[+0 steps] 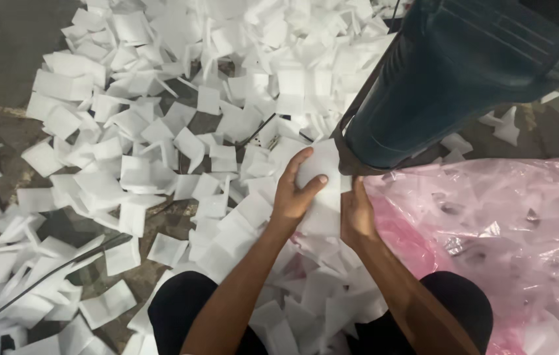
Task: The person picks up small white foam pieces from the floor and places them into a pink plastic bag. The person repeats this action continuously throughout the clip.
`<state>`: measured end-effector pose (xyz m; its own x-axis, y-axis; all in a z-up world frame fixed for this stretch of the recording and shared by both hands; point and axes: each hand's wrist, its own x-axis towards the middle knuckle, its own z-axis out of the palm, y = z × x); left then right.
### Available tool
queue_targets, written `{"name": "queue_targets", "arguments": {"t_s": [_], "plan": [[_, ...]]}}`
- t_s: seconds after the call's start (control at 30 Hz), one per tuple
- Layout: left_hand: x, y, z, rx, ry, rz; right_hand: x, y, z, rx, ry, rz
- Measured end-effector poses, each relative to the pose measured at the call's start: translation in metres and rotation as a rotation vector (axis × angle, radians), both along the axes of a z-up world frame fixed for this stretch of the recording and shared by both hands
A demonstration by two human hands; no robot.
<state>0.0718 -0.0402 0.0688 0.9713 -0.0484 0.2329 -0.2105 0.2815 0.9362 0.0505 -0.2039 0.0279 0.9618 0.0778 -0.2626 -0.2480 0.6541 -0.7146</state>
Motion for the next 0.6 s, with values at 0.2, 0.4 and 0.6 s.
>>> {"name": "queue_targets", "arguments": {"t_s": [0.2, 0.4, 0.6], "plan": [[-0.036, 0.008, 0.008, 0.231, -0.057, 0.047, -0.036, 0.009, 0.004, -0.463, -0.283, 0.019], [-0.098, 0.023, 0.025, 0.423, -0.075, 0.011, -0.096, 0.006, 0.003, -0.950, -0.556, 0.098], [-0.111, 0.038, 0.031, 0.406, -0.091, -0.041, -0.113, -0.010, 0.013, -1.091, -0.762, 0.239]]}}
